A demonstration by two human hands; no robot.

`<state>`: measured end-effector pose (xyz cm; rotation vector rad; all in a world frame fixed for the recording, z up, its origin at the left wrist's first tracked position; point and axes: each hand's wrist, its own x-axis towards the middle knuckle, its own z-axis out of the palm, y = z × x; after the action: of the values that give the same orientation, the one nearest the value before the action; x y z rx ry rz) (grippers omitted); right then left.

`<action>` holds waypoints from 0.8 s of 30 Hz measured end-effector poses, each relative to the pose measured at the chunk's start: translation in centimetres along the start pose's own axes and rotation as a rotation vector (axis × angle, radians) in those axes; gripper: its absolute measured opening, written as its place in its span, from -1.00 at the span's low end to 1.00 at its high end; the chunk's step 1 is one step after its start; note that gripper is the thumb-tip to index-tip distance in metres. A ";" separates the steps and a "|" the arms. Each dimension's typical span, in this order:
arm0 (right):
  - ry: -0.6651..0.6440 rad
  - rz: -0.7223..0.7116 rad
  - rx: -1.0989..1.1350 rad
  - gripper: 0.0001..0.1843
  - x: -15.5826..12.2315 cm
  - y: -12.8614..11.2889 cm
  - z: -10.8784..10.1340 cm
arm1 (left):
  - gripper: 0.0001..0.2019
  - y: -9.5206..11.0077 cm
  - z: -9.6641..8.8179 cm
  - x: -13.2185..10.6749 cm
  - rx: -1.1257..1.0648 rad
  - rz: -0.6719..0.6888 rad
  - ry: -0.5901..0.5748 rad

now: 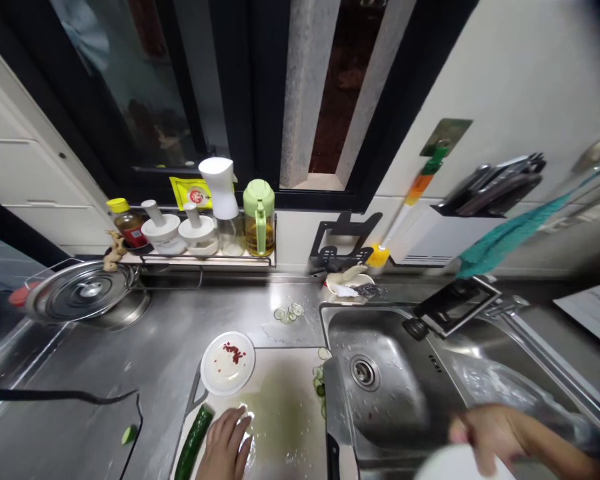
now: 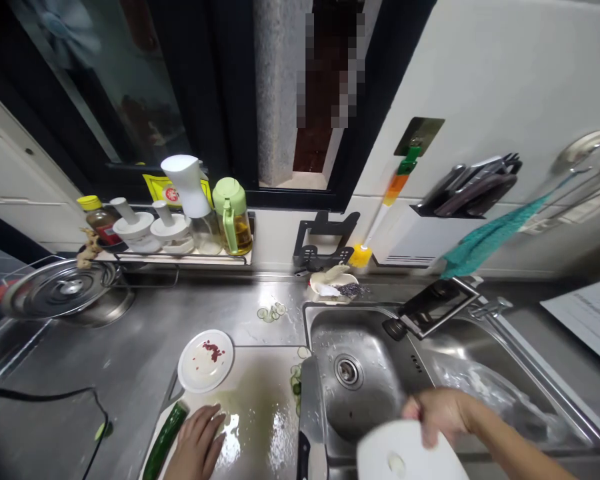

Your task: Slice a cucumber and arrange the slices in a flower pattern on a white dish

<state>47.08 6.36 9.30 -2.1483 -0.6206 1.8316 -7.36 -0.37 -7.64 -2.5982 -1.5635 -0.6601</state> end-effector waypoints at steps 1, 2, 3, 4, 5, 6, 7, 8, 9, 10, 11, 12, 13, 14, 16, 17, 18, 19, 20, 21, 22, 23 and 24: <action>-0.181 0.104 -0.082 -0.77 0.4 -1.6 0.5 | -0.68 0.0 0.0 0.0 0.002 0.000 0.002; -0.271 0.115 -0.090 -0.70 0.9 -3.1 1.2 | -0.68 0.0 0.0 0.1 0.002 -0.003 0.007; -0.301 0.084 -0.061 -0.70 1.7 -4.7 2.3 | -0.68 0.0 0.0 0.1 0.001 -0.006 0.013; -0.320 0.043 -0.019 -0.70 2.5 -6.0 3.5 | -0.68 -0.1 0.1 0.1 0.000 -0.004 0.020; -0.331 -0.007 0.033 -0.67 3.4 -7.2 5.0 | -0.68 -0.1 0.1 0.2 0.000 0.007 0.023; -0.340 -0.053 0.080 -0.64 4.3 -8.2 6.5 | -0.68 -0.2 0.2 0.2 0.004 0.018 0.021; -0.351 -0.090 0.120 -0.61 5.3 -9.0 8.1 | -0.68 -0.2 0.2 0.2 0.011 0.029 0.014; -0.356 -0.133 0.181 -0.56 6.2 -9.5 9.8 | -0.68 -0.3 0.3 0.2 0.023 0.037 0.004; -0.346 -0.203 0.326 -0.50 7.2 -9.9 11.5 | -0.68 -0.4 0.3 0.2 0.038 0.042 -0.006; -0.340 -0.230 0.378 -0.45 8.1 -10.2 13.2 | -0.68 -0.4 0.4 0.1 0.054 0.042 -0.013; -0.334 -0.252 0.408 -0.42 9.1 -10.3 14.9 | -0.68 -0.4 0.5 0.1 0.069 0.043 -0.016; -0.324 -0.272 0.439 -0.40 10.0 -10.4 16.6 | -0.69 -0.5 0.6 0.0 0.081 0.047 -0.015; -0.315 -0.293 0.471 -0.38 10.9 -10.4 18.2 | -0.68 -0.5 0.7 -0.1 0.091 0.053 -0.013; -0.306 -0.309 0.502 -0.37 11.7 -10.4 19.7 | -0.68 -0.5 0.8 -0.2 0.098 0.056 -0.012; -0.295 -0.336 0.549 -0.34 13.0 -10.4 22.3 | -0.68 -0.6 0.9 -0.2 0.100 0.055 -0.011; -0.286 -0.349 0.568 -0.32 13.5 -10.3 23.4 | -0.69 -0.6 1.0 -0.3 0.098 0.054 -0.011; -0.282 -0.361 0.583 -0.32 13.9 -10.2 24.2 | -0.69 -0.6 1.0 -0.2 0.097 0.053 -0.009; -0.281 -0.370 0.593 -0.31 14.2 -10.1 24.9 | -0.70 -0.6 1.0 -0.2 0.098 0.051 -0.008; -0.280 -0.378 0.598 -0.32 14.4 -10.0 25.4 | -0.70 -0.6 1.0 -0.2 0.103 0.051 -0.007; -0.281 -0.383 0.601 -0.32 14.6 -10.0 25.8 | -0.70 -0.6 1.0 -0.1 0.110 0.054 -0.006; -0.281 -0.385 0.601 -0.32 14.7 -9.9 26.0 | -0.70 -0.5 0.9 -0.1 0.117 0.056 -0.006; -0.280 -0.386 0.599 -0.32 14.7 -9.9 26.0 | -0.70 -0.5 0.8 0.0 0.123 0.055 -0.005; -0.277 -0.385 0.598 -0.32 14.8 -10.0 26.1 | -0.71 -0.5 0.8 0.0 0.124 0.052 -0.005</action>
<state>21.71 19.90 -3.75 -1.3102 -0.4254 1.8081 -7.50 0.09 -8.41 -2.5421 -1.4818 -0.5348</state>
